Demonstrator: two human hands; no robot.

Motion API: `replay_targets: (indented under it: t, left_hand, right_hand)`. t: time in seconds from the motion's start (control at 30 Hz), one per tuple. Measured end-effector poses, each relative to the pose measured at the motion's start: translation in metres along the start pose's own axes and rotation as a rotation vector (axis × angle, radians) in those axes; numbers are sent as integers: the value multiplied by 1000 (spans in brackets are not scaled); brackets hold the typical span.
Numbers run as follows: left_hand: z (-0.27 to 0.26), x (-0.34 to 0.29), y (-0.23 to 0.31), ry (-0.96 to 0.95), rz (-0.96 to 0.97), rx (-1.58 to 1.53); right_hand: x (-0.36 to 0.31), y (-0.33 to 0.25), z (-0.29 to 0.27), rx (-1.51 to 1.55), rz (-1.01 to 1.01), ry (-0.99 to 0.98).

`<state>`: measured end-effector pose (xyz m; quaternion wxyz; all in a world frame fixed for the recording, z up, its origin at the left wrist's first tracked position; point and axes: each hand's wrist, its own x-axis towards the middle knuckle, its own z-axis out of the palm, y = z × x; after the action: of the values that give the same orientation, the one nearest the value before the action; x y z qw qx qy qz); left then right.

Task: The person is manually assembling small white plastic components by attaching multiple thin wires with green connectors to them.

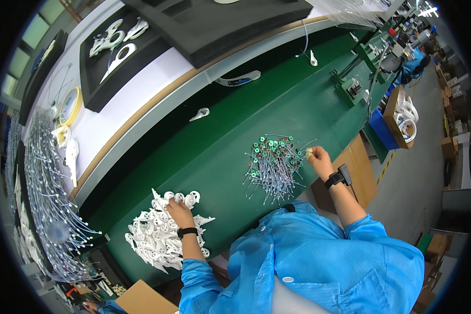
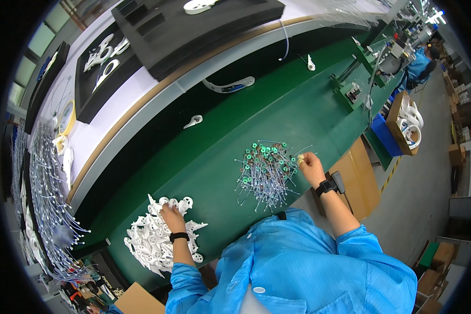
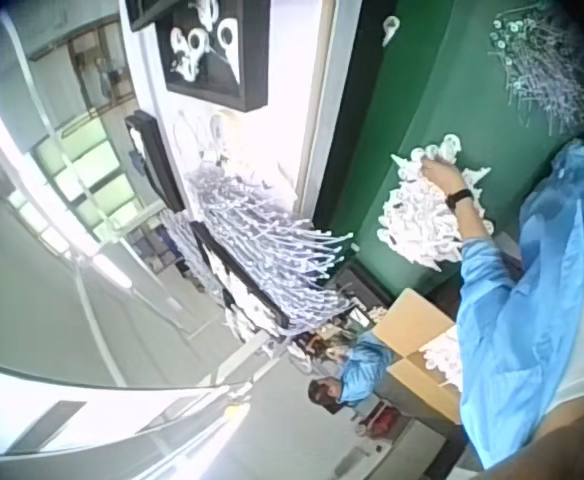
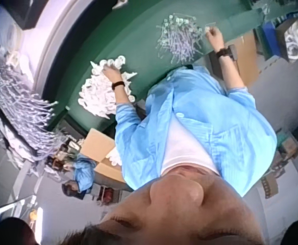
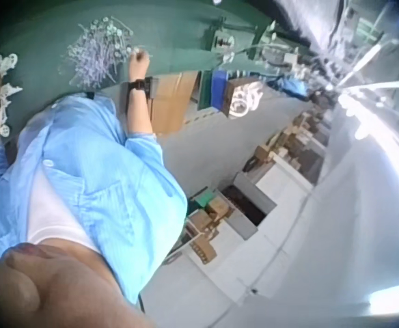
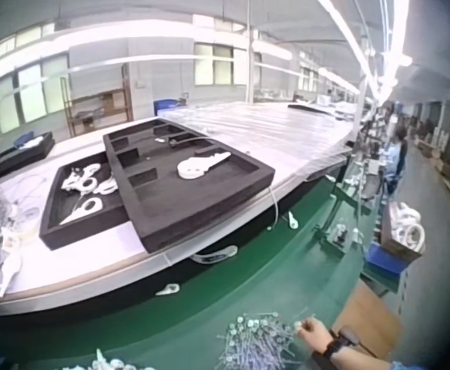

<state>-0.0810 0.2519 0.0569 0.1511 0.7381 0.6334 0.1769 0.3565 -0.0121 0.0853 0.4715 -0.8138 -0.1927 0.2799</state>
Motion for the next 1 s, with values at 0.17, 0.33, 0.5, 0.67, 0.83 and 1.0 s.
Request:
replay_targets:
  t: [0.17, 0.33, 0.5, 0.67, 0.83, 1.0]
  left_hand:
    - [11, -1, -23, -43, -29, 119]
    - [11, -3, -21, 39, -115, 280]
    - [-13, -22, -12, 182, -121, -11]
    - [-37, -60, 25, 88, -527, -985]
    - [-44, -103, 77, -153, -440, -1057]
    - [-57, -117, 149, -452, -443, -1346]
  right_hand:
    - [1, -13, 31, -141, -88, -139]
    - [67, 14, 41, -422, -220, 245]
    - [88, 5, 46, -636, -52, -60]
    - [98, 15, 50, -609, -66, -85]
    - [88, 6, 38, -263, -154, -39]
    - [35, -68, 10, 460, -127, -326]
